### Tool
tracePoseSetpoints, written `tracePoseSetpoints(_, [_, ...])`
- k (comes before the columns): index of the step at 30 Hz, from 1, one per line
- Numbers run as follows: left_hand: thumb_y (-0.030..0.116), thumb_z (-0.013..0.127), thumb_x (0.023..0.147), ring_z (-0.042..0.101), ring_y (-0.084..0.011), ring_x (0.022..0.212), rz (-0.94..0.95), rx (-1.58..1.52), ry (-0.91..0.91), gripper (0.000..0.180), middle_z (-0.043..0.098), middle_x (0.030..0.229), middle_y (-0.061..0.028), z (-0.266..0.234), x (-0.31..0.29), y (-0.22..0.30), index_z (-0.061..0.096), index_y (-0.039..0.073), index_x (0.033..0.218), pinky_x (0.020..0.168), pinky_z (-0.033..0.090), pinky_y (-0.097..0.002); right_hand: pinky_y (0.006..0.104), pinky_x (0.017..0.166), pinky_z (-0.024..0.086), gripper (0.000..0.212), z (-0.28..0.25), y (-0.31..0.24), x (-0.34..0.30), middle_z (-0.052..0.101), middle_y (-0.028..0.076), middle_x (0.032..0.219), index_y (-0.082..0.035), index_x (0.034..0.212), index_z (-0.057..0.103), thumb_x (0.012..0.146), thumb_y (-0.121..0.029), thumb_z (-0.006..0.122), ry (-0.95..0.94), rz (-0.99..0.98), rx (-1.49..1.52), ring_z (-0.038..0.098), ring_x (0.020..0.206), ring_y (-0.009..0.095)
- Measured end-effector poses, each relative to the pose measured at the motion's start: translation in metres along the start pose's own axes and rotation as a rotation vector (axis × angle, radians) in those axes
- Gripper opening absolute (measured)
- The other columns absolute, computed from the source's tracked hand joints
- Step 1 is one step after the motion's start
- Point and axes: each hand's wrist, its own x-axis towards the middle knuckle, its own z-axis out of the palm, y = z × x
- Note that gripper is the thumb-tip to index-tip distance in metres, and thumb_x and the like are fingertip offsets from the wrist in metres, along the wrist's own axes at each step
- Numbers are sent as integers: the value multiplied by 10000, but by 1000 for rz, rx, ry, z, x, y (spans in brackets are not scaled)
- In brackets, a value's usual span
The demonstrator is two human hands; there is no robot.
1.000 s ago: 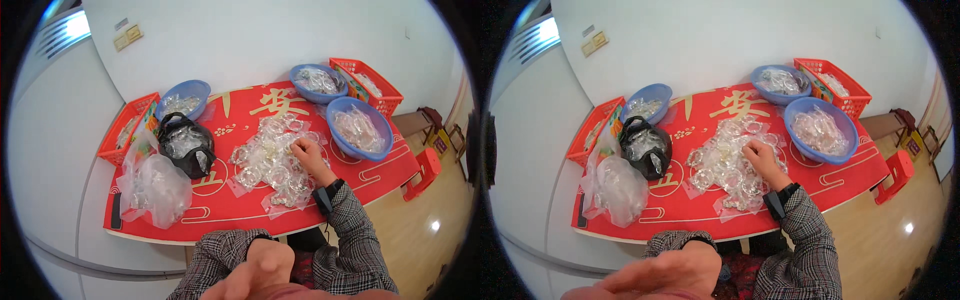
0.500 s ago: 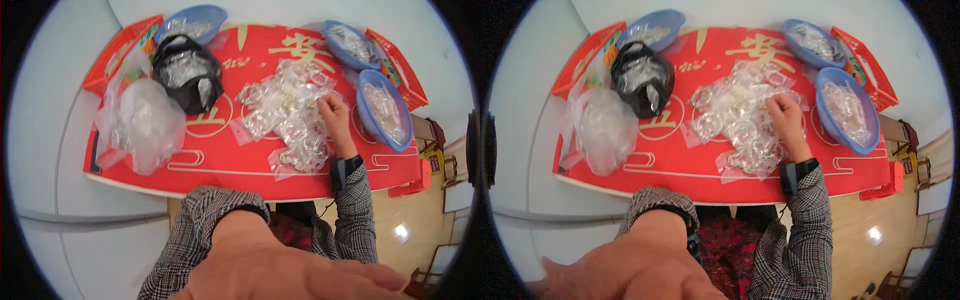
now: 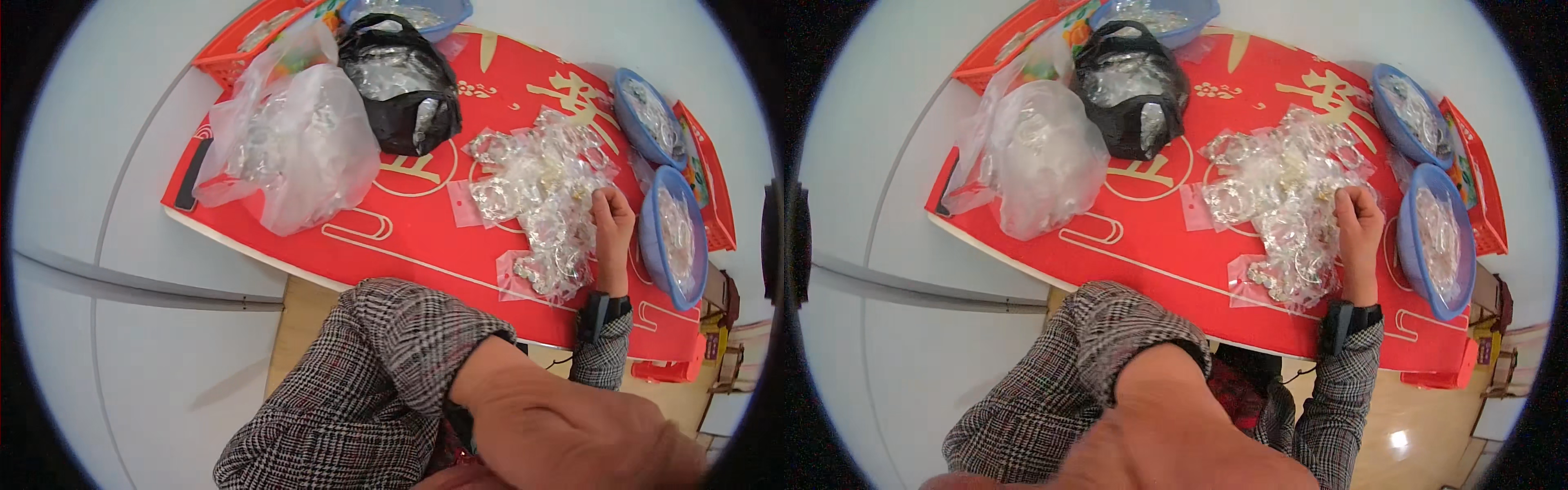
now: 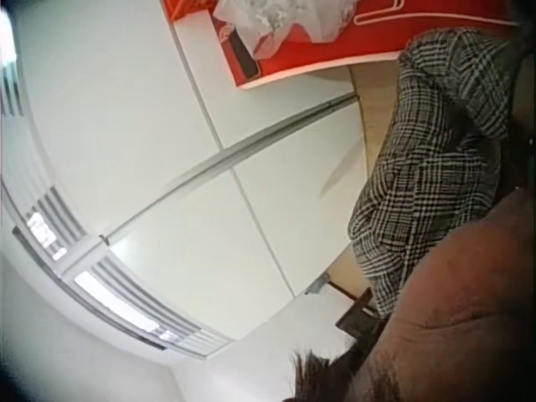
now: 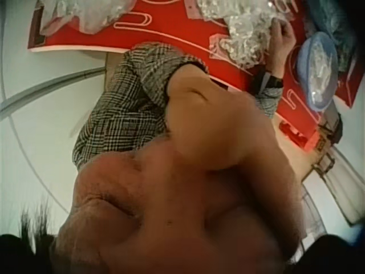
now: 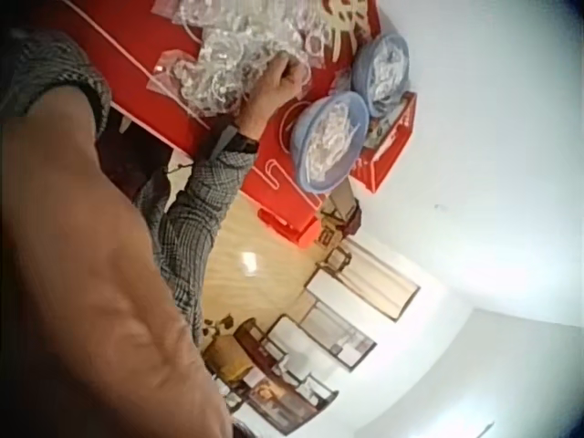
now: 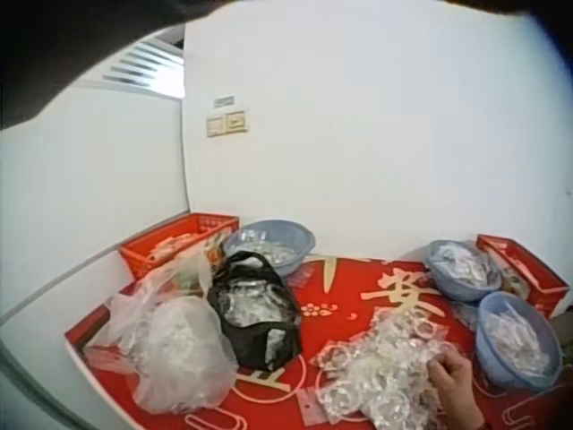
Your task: Sorting and organizing small clear plastic components into various containers and bags.
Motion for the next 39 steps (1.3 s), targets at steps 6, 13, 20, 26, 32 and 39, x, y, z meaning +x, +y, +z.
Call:
tracePoseSetpoints(6, [595,244,856,430,-326,1135,-35,-55,-55,778,350,1284,-223,-4,-2,-3,330,-68,1254,934,361,-402,191,539,332,122,-2,-2,1,470,-45,634,-32,738,543,833,-107,556,13,13,43,410,593,39])
tracePoseSetpoints(13, [585,268,855,443,-319,1115,-94,-72,-79,773,354,1276,-237,2,4,-5,344,-80,1243,904,378,-404,192,521,333,146,-1,0,1,475,-43,628,-41,714,543,834,-123,554,53,-39,-35,422,579,36])
tracePoseSetpoints(20, [545,325,855,472,-294,1068,-160,28,-52,726,375,1236,-249,10,16,2,385,-88,1204,845,410,-402,201,507,342,130,-1,3,2,483,-32,614,-15,737,559,820,-115,566,73,-182,-67,434,563,45])
tracePoseSetpoints(26, [511,373,854,498,-273,1027,-253,119,-34,686,393,1202,-260,12,27,7,419,-96,1171,794,437,-400,210,511,349,136,-2,-7,-1,496,-25,622,0,758,564,816,-123,573,77,-78,14,431,576,42])
tracePoseSetpoints(32, [325,444,878,501,-249,937,-336,314,155,436,455,1088,-226,6,8,9,511,-74,1041,776,424,-357,210,509,348,146,-1,-7,0,496,-28,624,4,754,560,819,-126,572,59,-86,7,428,583,36])
tracePoseSetpoints(39, [240,467,900,491,-199,779,-161,582,114,287,501,944,-143,-14,0,5,570,-29,895,662,409,-298,204,519,350,132,-2,-5,0,496,-38,639,-2,762,561,824,-118,567,27,-65,79,428,589,35])
